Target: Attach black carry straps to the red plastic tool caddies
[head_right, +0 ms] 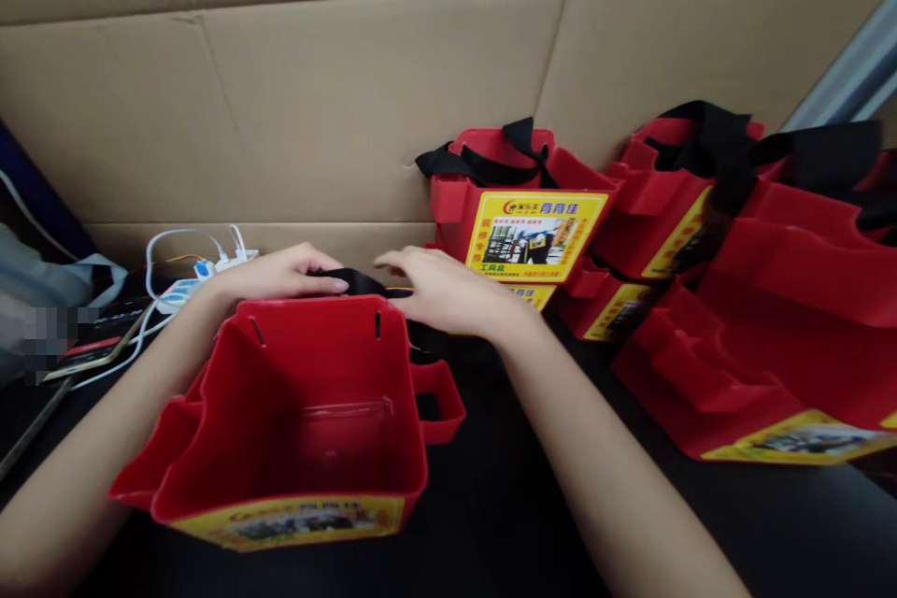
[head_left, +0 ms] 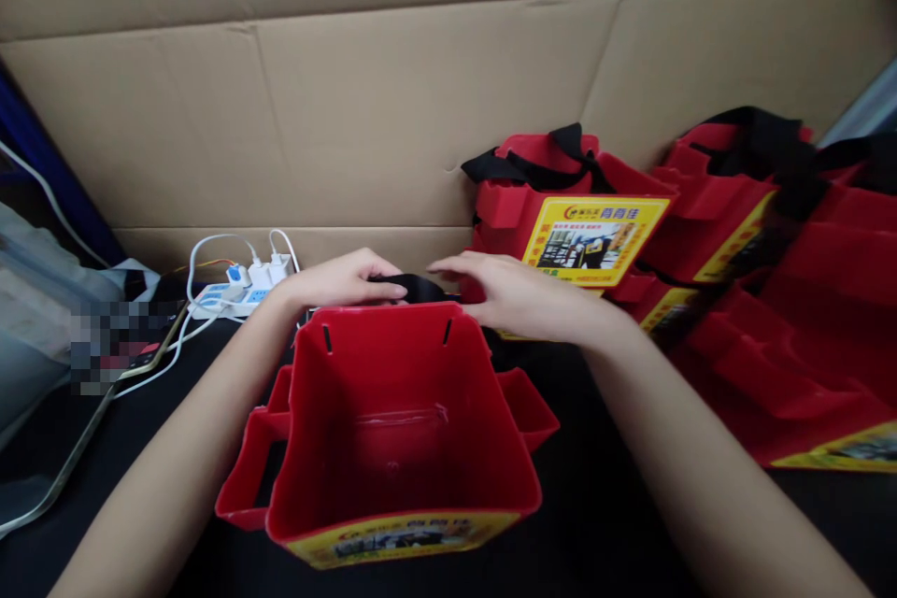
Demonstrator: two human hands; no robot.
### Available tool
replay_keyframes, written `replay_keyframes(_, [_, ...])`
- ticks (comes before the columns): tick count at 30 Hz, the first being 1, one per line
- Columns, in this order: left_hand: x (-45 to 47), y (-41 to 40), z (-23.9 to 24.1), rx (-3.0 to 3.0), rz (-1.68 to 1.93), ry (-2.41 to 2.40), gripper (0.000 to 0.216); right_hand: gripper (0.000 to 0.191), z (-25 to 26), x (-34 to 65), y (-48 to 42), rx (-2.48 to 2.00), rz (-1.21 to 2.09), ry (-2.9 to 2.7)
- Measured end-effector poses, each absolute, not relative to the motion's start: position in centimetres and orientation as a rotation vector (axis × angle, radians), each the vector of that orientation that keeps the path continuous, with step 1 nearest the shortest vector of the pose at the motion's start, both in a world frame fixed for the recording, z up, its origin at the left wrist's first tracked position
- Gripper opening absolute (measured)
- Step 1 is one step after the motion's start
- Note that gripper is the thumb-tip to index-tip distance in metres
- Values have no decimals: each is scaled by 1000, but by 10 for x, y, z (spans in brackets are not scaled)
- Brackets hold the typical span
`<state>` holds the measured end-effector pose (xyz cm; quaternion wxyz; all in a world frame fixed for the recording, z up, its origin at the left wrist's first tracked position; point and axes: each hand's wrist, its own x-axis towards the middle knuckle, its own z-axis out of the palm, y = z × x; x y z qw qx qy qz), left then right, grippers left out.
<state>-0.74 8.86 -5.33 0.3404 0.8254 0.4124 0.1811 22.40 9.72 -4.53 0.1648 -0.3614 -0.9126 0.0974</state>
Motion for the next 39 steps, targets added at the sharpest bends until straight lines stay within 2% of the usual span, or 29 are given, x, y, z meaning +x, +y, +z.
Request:
replay_keyframes(4, [6, 90, -62, 2179, 536, 999, 30, 48, -55, 202, 94, -743, 707, -2539])
replay_keyframes(8, [10, 93, -67, 2233, 579, 1100, 33, 50, -63, 200, 108, -724, 914, -2452])
replay_keyframes(15, [9, 92, -63, 2251, 565, 1126, 29, 38, -69, 205, 122, -754, 1030, -2448])
replay_keyframes(21, [-16, 61, -26, 2209, 566, 1231, 36, 32, -61, 221, 125, -728, 1043, -2576])
replay_keyframes(24, [-17, 35, -13, 2268, 328, 1189, 44, 34, -62, 222, 125, -585, 1072, -2597])
replay_keyframes(28, [-8, 29, -16, 2446, 75, 1149, 41, 37, -68, 220, 128, -599, 1084, -2591])
replay_keyframes(31, [-7, 41, -22, 2469, 110, 1100, 42, 34, -72, 222, 133, -612, 1134, -2561])
replay_keyframes(35, [-10, 53, -24, 2431, 147, 1053, 42, 23, -76, 221, 135, -404, 1231, -2474])
replay_keyframes(39, [-8, 52, -22, 2377, 149, 1010, 45, 33, -82, 217, 136, -495, 1345, -2423])
